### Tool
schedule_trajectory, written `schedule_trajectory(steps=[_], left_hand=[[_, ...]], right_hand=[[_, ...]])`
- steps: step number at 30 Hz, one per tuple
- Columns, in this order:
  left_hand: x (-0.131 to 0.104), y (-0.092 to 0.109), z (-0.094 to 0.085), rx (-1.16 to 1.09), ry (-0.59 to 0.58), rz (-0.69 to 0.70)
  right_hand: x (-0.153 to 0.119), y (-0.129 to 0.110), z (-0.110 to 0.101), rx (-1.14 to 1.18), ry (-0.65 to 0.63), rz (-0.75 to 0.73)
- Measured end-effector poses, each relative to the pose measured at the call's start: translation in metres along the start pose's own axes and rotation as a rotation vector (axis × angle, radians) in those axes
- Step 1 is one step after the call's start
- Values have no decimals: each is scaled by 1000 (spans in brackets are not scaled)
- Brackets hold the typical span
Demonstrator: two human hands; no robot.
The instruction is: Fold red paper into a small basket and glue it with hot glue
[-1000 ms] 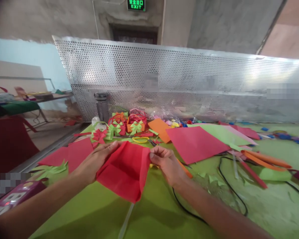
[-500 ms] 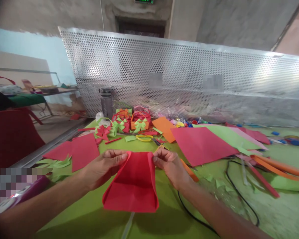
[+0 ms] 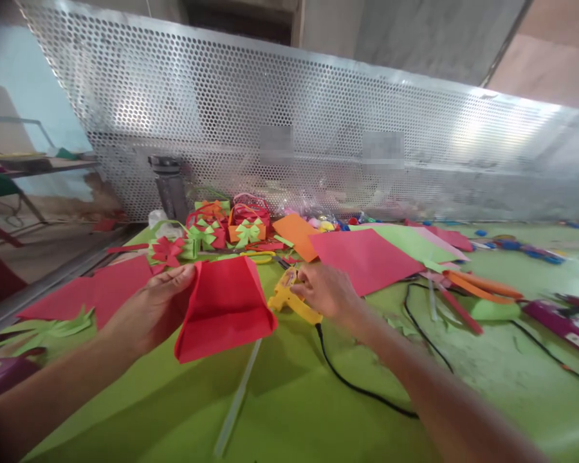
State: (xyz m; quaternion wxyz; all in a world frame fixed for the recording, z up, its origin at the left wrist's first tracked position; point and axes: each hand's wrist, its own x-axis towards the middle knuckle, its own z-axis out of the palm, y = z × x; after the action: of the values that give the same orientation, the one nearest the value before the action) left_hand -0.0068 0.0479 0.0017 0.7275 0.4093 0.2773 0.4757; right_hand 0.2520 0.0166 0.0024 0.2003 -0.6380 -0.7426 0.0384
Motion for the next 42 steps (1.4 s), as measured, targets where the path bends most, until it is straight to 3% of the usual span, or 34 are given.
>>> schedule_trajectory(steps=[3, 8, 18, 24, 29, 33, 37, 42], left_hand=[[0, 0, 1, -7, 2, 14], [-3, 0, 3, 2, -17, 43], [-3, 1, 1, -15, -143, 97], [-1, 9, 0, -11, -25, 236], [2, 13, -4, 13, 196, 337], [4, 11, -6, 45, 215, 319], [1, 4, -5, 122, 82, 228], [-4, -10, -3, 199, -42, 86]], right_hand=[[-5, -3, 16, -282, -109, -17], [-9, -5, 35, -287, -91, -8], [11, 21, 7, -48, 134, 65], [11, 23, 1, -175, 189, 74], [10, 21, -5, 193, 412, 28], [7, 12, -8, 511, 603, 109], [0, -3, -7, 785, 525, 25], [-34, -29, -13, 661, 340, -96]])
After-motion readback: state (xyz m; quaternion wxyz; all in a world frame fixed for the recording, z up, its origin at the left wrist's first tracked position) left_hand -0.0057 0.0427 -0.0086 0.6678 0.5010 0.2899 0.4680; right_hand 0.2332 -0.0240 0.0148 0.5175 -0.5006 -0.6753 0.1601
